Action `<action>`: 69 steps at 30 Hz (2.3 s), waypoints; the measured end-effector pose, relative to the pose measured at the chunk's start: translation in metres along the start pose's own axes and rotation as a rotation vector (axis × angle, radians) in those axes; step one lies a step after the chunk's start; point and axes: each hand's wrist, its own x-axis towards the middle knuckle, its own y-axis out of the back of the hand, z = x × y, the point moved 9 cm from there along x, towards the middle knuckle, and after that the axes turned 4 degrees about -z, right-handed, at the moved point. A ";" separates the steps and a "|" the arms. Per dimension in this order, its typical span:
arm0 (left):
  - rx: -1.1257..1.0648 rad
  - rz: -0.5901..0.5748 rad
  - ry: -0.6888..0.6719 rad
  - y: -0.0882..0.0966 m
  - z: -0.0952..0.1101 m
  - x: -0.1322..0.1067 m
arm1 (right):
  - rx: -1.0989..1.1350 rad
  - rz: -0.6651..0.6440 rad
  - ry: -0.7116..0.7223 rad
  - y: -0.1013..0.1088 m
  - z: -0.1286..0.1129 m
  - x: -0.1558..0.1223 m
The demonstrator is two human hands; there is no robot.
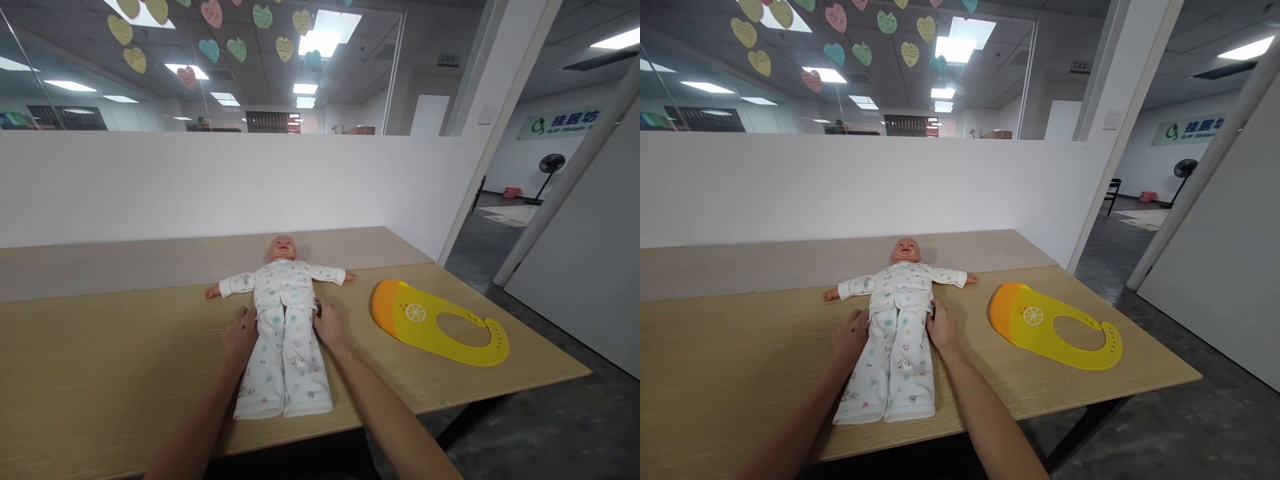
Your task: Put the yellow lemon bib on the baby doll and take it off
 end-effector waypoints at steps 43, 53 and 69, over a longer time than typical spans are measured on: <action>0.012 -0.034 0.047 -0.002 -0.012 -0.003 | -0.323 0.009 -0.034 0.013 -0.011 -0.014; -0.042 -0.036 0.070 -0.005 -0.016 0.001 | -0.340 0.006 -0.032 0.012 -0.011 -0.013; 0.101 -0.023 0.094 0.003 -0.020 -0.011 | -0.109 0.006 -0.066 0.015 0.007 -0.023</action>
